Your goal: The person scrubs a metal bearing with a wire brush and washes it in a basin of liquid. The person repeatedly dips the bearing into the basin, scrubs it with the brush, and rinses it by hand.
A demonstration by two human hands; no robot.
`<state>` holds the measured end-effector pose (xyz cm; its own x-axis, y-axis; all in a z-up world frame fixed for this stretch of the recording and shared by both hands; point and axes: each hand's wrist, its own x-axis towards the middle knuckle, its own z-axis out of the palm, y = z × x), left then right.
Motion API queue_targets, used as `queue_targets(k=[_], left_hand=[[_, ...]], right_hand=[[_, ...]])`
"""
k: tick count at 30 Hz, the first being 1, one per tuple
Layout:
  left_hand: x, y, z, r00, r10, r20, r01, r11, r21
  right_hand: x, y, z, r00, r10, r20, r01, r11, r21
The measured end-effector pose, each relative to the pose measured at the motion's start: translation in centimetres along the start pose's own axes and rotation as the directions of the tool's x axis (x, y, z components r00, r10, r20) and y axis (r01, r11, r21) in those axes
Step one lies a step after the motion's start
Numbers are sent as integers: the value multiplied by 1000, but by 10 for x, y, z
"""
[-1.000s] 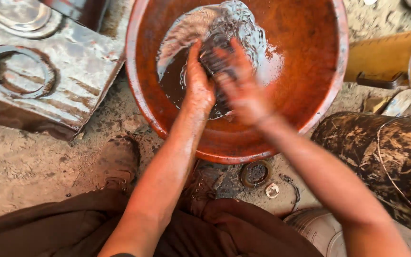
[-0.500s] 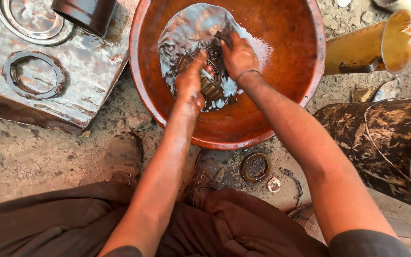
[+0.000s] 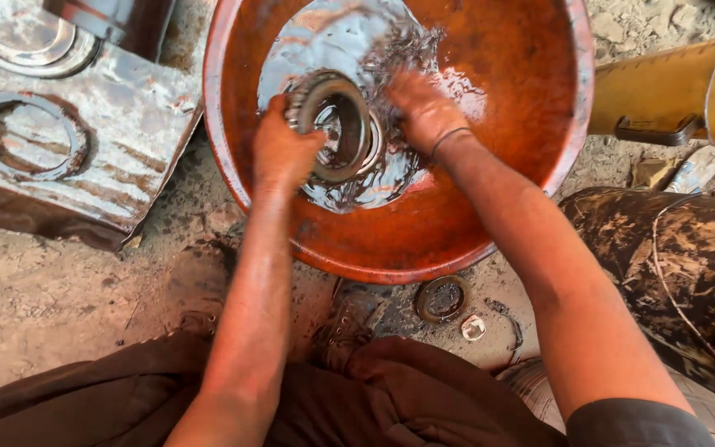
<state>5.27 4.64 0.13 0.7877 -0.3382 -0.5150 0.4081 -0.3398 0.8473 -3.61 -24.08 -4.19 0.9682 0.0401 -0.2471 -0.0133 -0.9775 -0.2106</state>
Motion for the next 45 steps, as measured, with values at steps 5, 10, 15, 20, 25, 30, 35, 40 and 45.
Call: queue_targets(k=[5,10,15,20,25,30,35,40,45], left_hand=[[11,-11,-10,996,-63,-61,43,960,-277],[19,-20,7,987,-160,22,154,896,-415],[15,-16,-1,993,-116,11,98,786,-610],[13,-22,-18,997,-35,70,75,705,-706],[15,-24,-5,996,71,60,-44,929,-368],[9,-23,3,994,54,100,5,858,-513],[-1,-24,-2,951,248,188,-106,827,-553],[0,-30,1,898,378,226,-181,784,-593],[14,-40,9,850,506,144,-455,845,-282]], right_hand=[[27,-30,-24,908,404,114,-420,861,287],[43,-124,-37,955,108,-276,17,909,415],[18,-187,-27,964,-97,-249,198,886,420],[-28,-181,-25,961,-271,-61,270,861,431],[-73,-152,-50,857,-499,127,498,866,40],[-74,-65,-58,987,155,-43,-159,977,-141],[-37,-25,-23,988,-151,27,140,819,-556],[-18,-37,-64,984,140,-109,-150,985,-88],[-16,-60,-100,918,-57,-393,103,990,96]])
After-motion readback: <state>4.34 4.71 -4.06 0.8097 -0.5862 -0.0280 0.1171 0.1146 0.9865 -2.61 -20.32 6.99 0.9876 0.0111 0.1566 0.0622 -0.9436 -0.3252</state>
